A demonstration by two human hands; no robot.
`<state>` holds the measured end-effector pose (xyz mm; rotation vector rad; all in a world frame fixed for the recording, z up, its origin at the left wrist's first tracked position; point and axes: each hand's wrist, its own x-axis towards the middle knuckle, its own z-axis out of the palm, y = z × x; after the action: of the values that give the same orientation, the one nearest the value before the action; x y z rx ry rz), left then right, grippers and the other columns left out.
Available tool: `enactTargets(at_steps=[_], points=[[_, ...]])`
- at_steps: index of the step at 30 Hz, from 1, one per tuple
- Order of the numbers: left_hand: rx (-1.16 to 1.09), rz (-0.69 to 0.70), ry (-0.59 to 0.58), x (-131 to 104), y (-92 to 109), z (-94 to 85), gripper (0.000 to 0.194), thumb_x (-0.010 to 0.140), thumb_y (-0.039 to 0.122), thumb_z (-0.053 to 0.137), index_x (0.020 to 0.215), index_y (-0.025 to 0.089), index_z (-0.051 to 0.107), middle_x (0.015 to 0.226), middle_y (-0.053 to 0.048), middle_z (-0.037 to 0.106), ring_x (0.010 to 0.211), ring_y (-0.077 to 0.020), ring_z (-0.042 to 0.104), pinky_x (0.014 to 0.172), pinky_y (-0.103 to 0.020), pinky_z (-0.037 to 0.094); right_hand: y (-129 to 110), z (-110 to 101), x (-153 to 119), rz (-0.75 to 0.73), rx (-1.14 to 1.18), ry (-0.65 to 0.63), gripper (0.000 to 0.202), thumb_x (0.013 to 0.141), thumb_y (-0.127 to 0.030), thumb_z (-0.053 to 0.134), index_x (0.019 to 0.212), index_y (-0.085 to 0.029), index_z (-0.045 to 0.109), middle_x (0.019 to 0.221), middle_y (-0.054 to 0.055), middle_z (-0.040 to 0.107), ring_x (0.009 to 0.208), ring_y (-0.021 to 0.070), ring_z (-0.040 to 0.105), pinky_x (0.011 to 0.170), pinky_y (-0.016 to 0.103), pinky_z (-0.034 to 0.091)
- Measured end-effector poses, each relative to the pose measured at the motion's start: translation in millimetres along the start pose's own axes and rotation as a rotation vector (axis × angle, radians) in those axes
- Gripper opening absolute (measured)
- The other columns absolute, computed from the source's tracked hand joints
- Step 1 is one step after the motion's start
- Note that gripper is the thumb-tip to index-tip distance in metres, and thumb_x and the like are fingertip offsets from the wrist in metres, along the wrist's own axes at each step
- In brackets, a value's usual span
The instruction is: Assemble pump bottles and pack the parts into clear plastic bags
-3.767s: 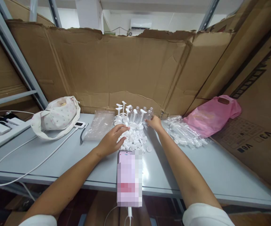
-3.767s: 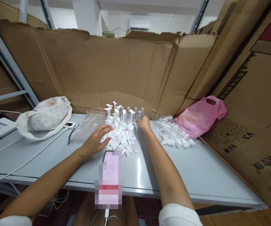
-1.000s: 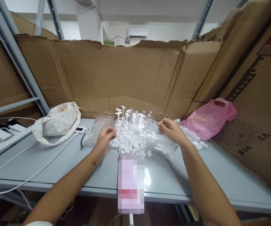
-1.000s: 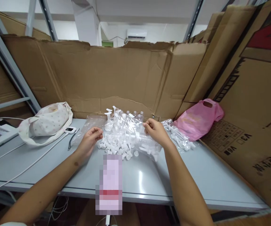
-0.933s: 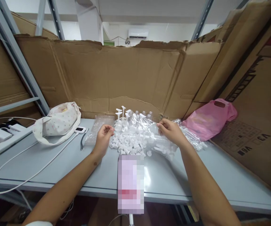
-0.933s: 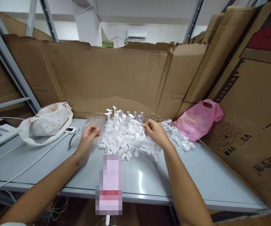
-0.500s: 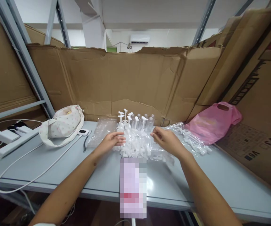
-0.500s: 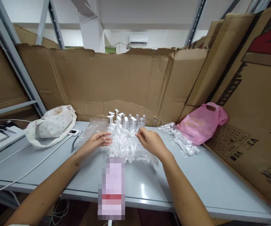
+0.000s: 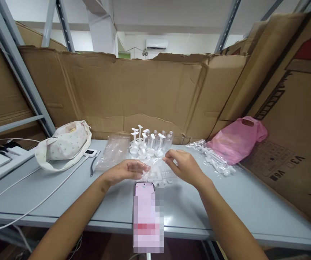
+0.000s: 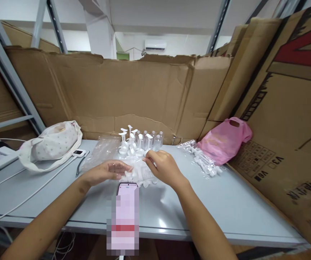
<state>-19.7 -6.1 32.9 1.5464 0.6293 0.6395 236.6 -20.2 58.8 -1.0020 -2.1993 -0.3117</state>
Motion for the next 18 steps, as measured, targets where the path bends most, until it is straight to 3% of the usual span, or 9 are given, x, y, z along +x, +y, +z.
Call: enactTargets(at_steps=[5, 10, 14, 16, 18], points=[[0.129, 0.012, 0.011, 3, -4, 7.3, 0.047, 0.082, 0.036, 0.064, 0.126, 0.026, 0.054, 0.13, -0.011, 0.055, 0.115, -0.024, 0.053, 0.097, -0.043, 0.039, -13, 2, 3, -0.206, -0.128, 0.151, 0.023, 0.092, -0.023, 0.046, 0.07, -0.019, 0.051, 0.057, 0.0, 0.057, 0.052, 0.0136, 0.047, 0.059, 0.027, 0.036], [0.115, -0.042, 0.008, 0, -4, 17.6, 0.065, 0.082, 0.039, 0.063, 0.14, 0.029, 0.035, 0.118, -0.009, 0.058, 0.106, -0.0209, 0.053, 0.089, -0.037, 0.04, -21, 1, 9, -0.257, -0.207, 0.227, 0.023, 0.09, -0.021, 0.05, 0.067, -0.02, 0.054, 0.06, 0.001, 0.061, 0.06, 0.0147, 0.054, 0.071, 0.03, 0.041], [0.035, 0.004, 0.145, -1, 3, 21.0, 0.07, 0.08, 0.037, 0.065, 0.142, 0.032, 0.032, 0.078, 0.002, 0.058, 0.069, -0.0112, 0.05, 0.069, -0.028, 0.037, -12, -8, 6, -0.098, -0.149, 0.272, 0.008, 0.088, -0.028, 0.055, 0.09, -0.025, 0.062, 0.095, 0.004, 0.071, 0.101, 0.024, 0.06, 0.098, 0.043, 0.035], [-0.05, 0.042, 0.243, 0, 6, 16.8, 0.074, 0.079, 0.036, 0.066, 0.143, 0.033, 0.029, 0.069, 0.004, 0.056, 0.057, -0.0078, 0.042, 0.06, -0.025, 0.032, -1, -12, 2, 0.062, -0.073, 0.343, 0.02, 0.085, -0.034, 0.057, 0.103, -0.027, 0.06, 0.113, 0.007, 0.066, 0.116, 0.0286, 0.053, 0.103, 0.049, 0.031], [-0.138, 0.063, 0.308, 1, 8, 9.5, 0.076, 0.078, 0.036, 0.066, 0.144, 0.032, 0.028, 0.074, 0.001, 0.061, 0.052, -0.0061, 0.036, 0.055, -0.024, 0.028, 16, -13, -2, 0.243, 0.066, 0.459, 0.035, 0.083, -0.04, 0.059, 0.115, -0.026, 0.055, 0.125, 0.01, 0.059, 0.123, 0.0308, 0.047, 0.104, 0.052, 0.031]])
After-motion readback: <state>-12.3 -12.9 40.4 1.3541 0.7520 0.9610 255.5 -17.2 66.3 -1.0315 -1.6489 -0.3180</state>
